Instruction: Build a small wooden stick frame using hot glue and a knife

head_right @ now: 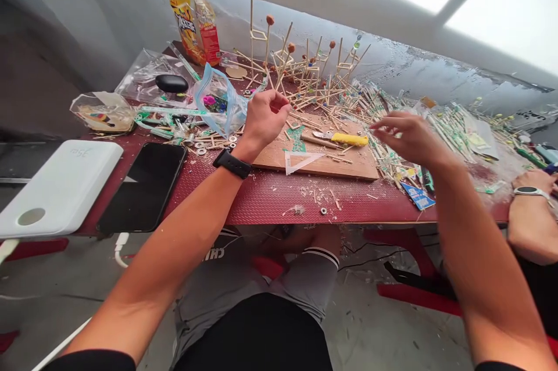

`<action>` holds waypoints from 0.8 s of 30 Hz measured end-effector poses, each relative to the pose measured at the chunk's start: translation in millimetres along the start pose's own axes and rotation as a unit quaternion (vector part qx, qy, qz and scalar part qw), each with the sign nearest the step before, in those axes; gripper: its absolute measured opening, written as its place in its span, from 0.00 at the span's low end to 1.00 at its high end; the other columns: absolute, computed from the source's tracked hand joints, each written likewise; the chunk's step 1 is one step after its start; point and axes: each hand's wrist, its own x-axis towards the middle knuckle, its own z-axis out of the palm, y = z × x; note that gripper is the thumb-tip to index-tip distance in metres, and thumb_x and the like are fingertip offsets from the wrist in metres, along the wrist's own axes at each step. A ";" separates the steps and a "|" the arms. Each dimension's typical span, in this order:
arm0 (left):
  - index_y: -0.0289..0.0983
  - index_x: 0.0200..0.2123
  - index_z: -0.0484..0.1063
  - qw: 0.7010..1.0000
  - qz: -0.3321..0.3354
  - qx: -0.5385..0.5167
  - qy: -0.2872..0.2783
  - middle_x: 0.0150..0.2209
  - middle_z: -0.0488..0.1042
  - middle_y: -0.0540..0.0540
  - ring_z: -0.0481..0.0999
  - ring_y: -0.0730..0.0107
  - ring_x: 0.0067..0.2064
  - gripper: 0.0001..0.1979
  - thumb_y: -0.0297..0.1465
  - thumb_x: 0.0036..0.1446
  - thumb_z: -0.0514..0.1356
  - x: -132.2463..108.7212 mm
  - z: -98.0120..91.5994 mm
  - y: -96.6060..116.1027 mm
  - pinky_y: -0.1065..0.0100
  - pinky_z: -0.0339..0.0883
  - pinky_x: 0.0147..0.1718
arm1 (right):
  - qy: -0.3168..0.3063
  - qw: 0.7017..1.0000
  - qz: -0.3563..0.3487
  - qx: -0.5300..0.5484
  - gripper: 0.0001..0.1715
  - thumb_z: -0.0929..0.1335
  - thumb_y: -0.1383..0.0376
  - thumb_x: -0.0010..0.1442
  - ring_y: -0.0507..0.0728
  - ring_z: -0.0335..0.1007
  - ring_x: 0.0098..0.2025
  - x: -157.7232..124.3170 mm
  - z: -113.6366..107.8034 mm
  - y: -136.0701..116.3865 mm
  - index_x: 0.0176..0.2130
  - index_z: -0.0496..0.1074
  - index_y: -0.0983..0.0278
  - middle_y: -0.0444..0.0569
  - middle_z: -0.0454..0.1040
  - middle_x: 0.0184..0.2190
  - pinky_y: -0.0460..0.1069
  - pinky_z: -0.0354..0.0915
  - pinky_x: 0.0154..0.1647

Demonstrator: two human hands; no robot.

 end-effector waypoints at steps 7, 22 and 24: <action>0.39 0.37 0.78 0.999 -0.023 0.036 -0.011 0.38 0.86 0.45 0.83 0.63 0.40 0.07 0.24 0.68 0.67 -2.5 -5.2 0.4 0.55 0.76 0.45 | -0.086 0.976 -0.198 0.015 0.18 0.69 0.60 0.75 0.67 0.79 0.54 94.7 115.6 -98.2 0.54 0.89 0.53 0.57 0.80 0.53 0.66 0.77 0.58; 0.39 0.34 0.76 1.000 -0.016 0.026 -0.005 0.37 0.85 0.49 0.83 0.68 0.39 0.12 0.17 0.66 0.66 -2.0 -7.4 12.2 0.60 0.78 0.47 | 0.049 0.978 -0.139 0.145 0.07 0.67 0.62 0.73 0.60 0.77 0.38 98.0 142.1 -90.0 0.44 0.75 0.58 0.50 0.81 0.36 0.60 0.77 0.47; 0.39 0.34 0.77 1.000 -0.017 0.024 -0.008 0.36 0.86 0.49 0.82 0.69 0.38 0.12 0.17 0.65 0.67 -2.4 -8.6 13.1 0.62 0.77 0.45 | 0.104 0.963 -0.108 0.222 0.07 0.69 0.58 0.71 0.57 0.77 0.35 96.4 138.0 -86.8 0.43 0.75 0.58 0.47 0.80 0.35 0.58 0.77 0.43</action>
